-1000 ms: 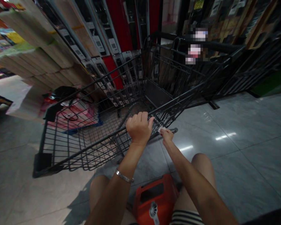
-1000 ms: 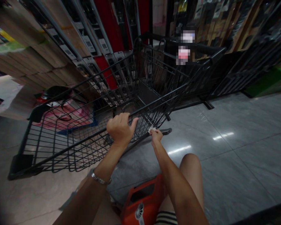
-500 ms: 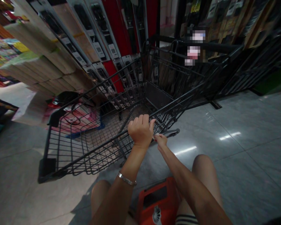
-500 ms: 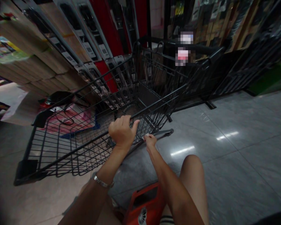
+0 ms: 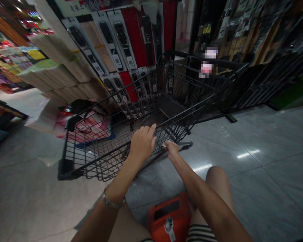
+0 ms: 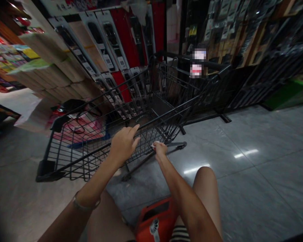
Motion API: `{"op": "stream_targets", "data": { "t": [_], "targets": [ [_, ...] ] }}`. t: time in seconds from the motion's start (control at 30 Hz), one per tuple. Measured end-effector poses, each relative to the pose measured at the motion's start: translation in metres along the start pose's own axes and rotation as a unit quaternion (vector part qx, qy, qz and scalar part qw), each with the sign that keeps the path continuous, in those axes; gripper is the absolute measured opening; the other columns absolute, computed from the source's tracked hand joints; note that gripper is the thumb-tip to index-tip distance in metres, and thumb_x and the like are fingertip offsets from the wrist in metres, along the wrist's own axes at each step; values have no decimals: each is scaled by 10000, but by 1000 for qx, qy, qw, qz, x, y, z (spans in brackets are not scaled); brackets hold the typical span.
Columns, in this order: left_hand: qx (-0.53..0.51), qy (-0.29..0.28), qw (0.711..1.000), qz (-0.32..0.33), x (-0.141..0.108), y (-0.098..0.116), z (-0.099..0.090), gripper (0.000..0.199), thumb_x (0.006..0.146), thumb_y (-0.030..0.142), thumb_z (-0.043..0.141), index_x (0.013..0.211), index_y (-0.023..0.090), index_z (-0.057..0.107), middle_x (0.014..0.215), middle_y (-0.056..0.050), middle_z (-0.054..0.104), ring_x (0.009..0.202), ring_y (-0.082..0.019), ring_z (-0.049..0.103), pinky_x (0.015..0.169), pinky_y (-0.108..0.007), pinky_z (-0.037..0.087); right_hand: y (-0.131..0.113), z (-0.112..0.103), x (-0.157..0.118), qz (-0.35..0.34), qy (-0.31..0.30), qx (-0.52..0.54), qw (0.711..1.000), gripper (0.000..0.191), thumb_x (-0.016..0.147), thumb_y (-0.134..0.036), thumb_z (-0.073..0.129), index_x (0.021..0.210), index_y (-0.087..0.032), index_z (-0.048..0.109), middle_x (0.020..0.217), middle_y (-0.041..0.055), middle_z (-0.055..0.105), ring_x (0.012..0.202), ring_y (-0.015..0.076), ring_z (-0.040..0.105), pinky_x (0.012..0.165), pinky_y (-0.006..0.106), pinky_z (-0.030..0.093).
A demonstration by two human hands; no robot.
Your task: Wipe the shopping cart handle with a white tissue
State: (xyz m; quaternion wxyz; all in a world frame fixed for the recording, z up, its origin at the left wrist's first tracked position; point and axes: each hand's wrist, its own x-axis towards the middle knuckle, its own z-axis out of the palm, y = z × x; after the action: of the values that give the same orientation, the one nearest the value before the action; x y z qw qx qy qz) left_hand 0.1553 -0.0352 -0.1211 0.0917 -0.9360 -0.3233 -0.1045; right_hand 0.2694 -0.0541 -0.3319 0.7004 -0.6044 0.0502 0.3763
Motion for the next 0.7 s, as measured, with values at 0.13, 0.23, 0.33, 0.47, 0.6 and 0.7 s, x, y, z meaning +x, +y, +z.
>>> {"op": "stream_targets", "data": {
  "t": [0.13, 0.23, 0.33, 0.47, 0.6, 0.7],
  "targets": [
    [-5, 3, 1000, -21, -32, -34, -3, 393, 843, 334, 517, 1185, 141, 515, 974, -82, 637, 918, -221, 560, 760, -316, 432, -2, -12, -10, 53, -39, -4, 998, 85, 544, -80, 638, 573, -151, 603, 538, -18, 645, 463, 108, 578, 400, 189, 421],
    [-12, 26, 999, -44, -53, -60, 1, 322, 860, 397, 485, 1028, 146, 598, 923, -77, 653, 881, -215, 573, 749, -308, 426, 11, -20, -18, 102, -53, -29, 993, 72, 593, -68, 651, 602, -130, 614, 549, 0, 643, 442, 99, 559, 372, 188, 402],
    [10, 54, 996, -66, -67, -74, 7, 307, 875, 417, 449, 831, 172, 629, 800, -60, 653, 798, -206, 572, 691, -301, 400, 32, -22, -22, 142, -38, -61, 987, 74, 734, -123, 654, 680, -112, 605, 573, -15, 612, 439, 72, 528, 386, 177, 404],
    [41, 79, 990, -112, -70, -73, 12, 377, 873, 471, 433, 701, 190, 615, 662, -41, 624, 673, -188, 561, 573, -289, 317, 55, -16, -23, 138, 3, -88, 987, 148, 881, -271, 576, 863, -125, 587, 688, -45, 583, 498, 44, 520, 456, 171, 444],
    [56, 78, 989, -110, -68, -68, 13, 399, 871, 489, 431, 667, 194, 605, 614, -34, 597, 644, -177, 554, 554, -285, 277, 68, -10, -23, 76, 38, -92, 992, 152, 679, -204, 714, 746, -124, 604, 572, -46, 576, 474, 79, 526, 438, 192, 430],
    [46, 64, 991, -107, -67, -65, 11, 412, 839, 544, 457, 664, 197, 596, 612, -28, 593, 640, -175, 550, 556, -285, 271, 72, -6, -23, 18, 55, -90, 994, 237, 509, -187, 739, 707, -134, 620, 597, -17, 628, 567, 135, 592, 510, 226, 469]
  ]
}}
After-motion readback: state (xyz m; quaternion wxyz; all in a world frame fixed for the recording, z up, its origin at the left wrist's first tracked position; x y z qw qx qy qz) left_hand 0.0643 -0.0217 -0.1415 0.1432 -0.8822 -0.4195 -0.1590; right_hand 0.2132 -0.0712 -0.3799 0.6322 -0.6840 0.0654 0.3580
